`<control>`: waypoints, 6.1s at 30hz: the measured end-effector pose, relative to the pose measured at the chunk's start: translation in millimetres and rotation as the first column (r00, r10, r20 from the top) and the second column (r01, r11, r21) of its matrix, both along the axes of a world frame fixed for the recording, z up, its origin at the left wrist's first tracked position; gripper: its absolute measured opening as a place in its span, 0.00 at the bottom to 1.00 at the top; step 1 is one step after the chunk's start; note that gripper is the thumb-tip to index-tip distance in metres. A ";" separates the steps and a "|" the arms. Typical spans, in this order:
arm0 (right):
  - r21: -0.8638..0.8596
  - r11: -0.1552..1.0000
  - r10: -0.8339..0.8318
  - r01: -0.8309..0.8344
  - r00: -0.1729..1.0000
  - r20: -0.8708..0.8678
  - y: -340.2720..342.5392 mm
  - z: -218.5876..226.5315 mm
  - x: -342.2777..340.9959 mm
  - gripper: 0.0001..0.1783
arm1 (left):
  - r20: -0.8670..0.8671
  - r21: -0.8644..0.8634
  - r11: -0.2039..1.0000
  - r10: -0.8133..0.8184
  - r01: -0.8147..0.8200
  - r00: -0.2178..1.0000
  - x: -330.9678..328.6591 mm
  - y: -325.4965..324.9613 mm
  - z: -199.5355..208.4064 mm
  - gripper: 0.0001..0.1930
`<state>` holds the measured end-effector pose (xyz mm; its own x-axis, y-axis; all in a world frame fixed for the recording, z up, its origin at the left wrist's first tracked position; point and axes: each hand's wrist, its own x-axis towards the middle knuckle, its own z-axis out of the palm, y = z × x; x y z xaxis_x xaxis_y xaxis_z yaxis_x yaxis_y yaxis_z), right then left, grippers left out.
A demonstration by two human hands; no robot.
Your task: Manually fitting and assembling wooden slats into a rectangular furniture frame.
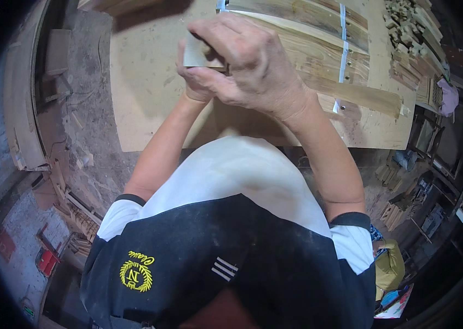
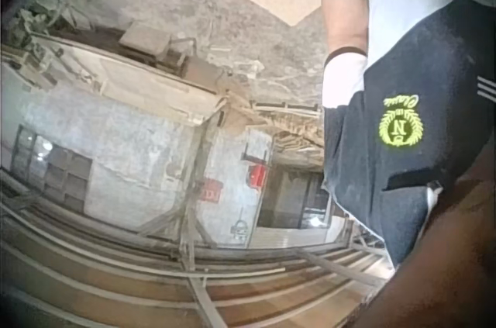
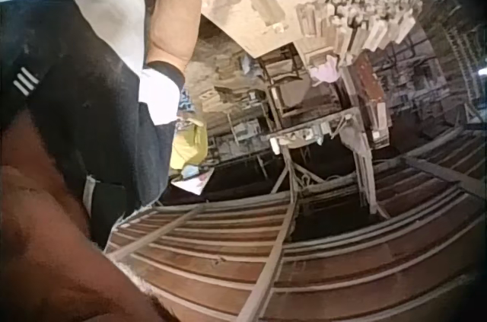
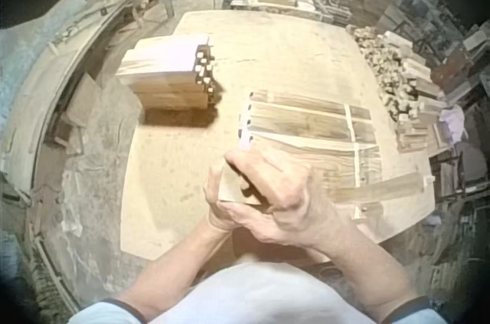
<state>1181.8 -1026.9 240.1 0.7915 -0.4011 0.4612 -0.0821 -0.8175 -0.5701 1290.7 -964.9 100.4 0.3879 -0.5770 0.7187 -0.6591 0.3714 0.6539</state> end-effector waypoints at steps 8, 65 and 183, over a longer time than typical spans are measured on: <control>0.062 0.998 0.010 -0.011 1.000 0.025 -2.4 1.9 -5.9 0.26 | 0.007 0.029 0.997 -0.069 0.069 0.998 -0.1 -2.0 24.7 0.32; 0.469 0.674 -0.725 0.571 0.630 0.276 -105.5 10.6 -347.0 0.07 | -0.520 -0.137 0.990 -0.062 -0.012 0.852 -26.2 9.8 121.6 0.21; 0.561 0.632 -0.419 0.535 0.845 -0.334 -154.8 -113.2 -373.0 0.48 | -0.590 0.586 0.810 0.447 -0.024 0.672 -21.9 -50.9 -6.6 0.38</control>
<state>808.7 -1181.7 126.9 0.4427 -0.8857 -0.1400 -0.4928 -0.1099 -0.8631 1268.8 -1015.8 93.8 0.8065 -0.5668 -0.1682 0.0318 -0.2425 0.9696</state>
